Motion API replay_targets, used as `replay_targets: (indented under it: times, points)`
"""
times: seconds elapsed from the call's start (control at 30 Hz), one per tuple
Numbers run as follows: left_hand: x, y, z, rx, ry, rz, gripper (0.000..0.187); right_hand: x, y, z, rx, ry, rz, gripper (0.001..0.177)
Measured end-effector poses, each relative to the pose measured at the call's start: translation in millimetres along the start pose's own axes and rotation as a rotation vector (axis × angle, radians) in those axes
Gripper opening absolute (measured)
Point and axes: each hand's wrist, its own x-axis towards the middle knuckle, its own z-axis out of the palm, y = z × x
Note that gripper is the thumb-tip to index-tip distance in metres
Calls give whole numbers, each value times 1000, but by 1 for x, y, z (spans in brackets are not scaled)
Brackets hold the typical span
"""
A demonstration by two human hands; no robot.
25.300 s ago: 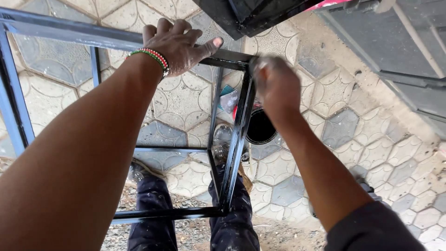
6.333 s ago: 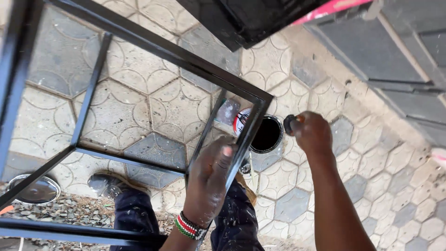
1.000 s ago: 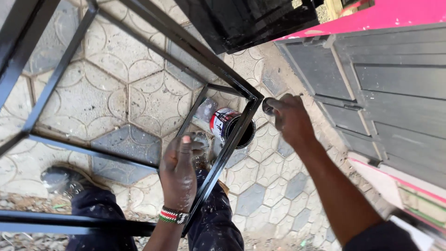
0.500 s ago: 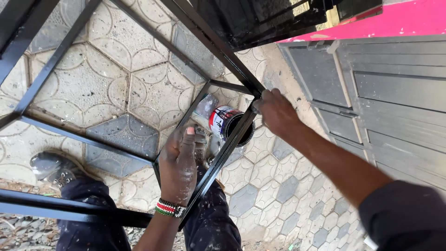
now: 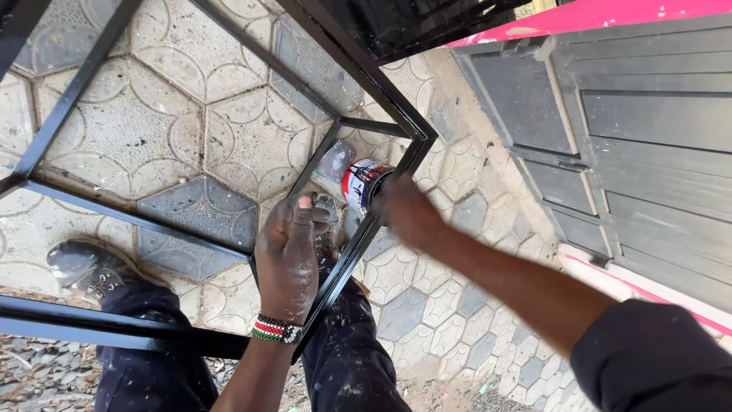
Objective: Applying black paint to a metal furniture frame using a small foam applicator
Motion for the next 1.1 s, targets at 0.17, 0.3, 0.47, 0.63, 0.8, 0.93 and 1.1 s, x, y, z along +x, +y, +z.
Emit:
replay_targets:
  times: [0.17, 0.3, 0.47, 0.63, 0.8, 0.93, 1.1]
  points:
    - [3, -16, 0, -42, 80, -30, 36, -1, 6, 251, -40, 722, -552, 33]
    - [1, -31, -5, 11, 93, -45, 34, 35, 115, 60, -136, 613, -438, 23]
    - [-4, -30, 1, 78, 74, -59, 40, 84, 89, -59, -363, 352, -311, 17]
    - [-1, -22, 1, 97, 65, -64, 38, 147, 28, 30, -385, 299, 121, 14]
    - [6, -26, -27, 71, 126, -57, 38, 117, -35, -29, -271, 125, 101, 15]
    - [8, -16, -31, 34, 171, -72, 36, 106, -96, -1, 102, -517, -192, 34]
    - [7, -15, -26, 19, 170, -28, 34, 43, -111, -28, 587, -655, -303, 29]
